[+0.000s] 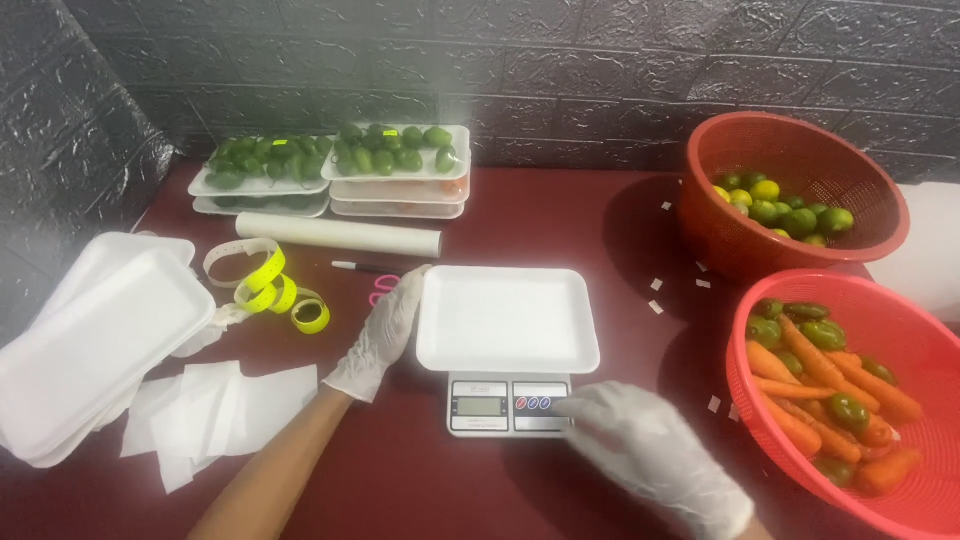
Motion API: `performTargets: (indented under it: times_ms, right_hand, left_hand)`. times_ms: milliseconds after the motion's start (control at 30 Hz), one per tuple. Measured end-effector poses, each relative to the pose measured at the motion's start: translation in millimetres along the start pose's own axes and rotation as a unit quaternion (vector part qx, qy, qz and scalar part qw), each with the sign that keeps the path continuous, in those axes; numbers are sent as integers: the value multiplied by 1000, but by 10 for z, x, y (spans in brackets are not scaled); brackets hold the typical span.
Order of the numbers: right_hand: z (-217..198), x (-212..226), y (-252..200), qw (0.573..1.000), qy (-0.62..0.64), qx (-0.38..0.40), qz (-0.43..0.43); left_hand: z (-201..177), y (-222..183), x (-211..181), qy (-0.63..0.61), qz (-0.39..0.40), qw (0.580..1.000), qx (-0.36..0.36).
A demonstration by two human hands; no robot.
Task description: Weighing limes on a digital scale by transferring them from a basket to a tray.
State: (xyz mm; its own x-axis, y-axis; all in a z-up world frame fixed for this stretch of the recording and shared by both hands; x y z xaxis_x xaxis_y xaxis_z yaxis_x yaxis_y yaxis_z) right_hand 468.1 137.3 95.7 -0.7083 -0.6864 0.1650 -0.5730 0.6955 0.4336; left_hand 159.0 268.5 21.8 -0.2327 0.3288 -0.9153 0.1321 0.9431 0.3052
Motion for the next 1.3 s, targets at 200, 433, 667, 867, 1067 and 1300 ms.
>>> performTargets:
  times_ms: [200,433,667,867,1067,1300]
  right_hand:
    - [317,68,21,993,58,106,-6]
    - [563,53,-32,992,-21,122,-19]
    - [637,185,-5,982,-144,119,-14]
    - [478,221,-49,994,-26,104,6]
    - [313,179,-194,996,62,61,15]
    - [428,134,-280,996,90,-10,-4]
  left_hand:
    - [-16,9,-33,35,32,999,27]
    - [-13,1,69,-4,7,1000,20]
    - [8,-14,-99,8,33,999,27]
    - [-27,25,-22,59,74,995,39]
    - [5,2,-356,5,-80,997,6]
    - [-20,-22,-268,20,-122,992,-4]
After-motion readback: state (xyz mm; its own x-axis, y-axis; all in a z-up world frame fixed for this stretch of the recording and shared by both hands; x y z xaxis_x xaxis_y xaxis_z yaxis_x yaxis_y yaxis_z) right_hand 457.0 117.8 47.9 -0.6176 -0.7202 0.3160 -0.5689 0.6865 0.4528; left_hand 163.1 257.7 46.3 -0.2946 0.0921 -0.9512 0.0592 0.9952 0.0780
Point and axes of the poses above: each hand's wrist, its own y-axis towards the middle knuckle, its own z-axis out of the palm, x = y × z, the point moved 4 cm from there along y, towards the middle knuckle, and after that the axes turned 6 degrees about z, right-handed, at the moved point
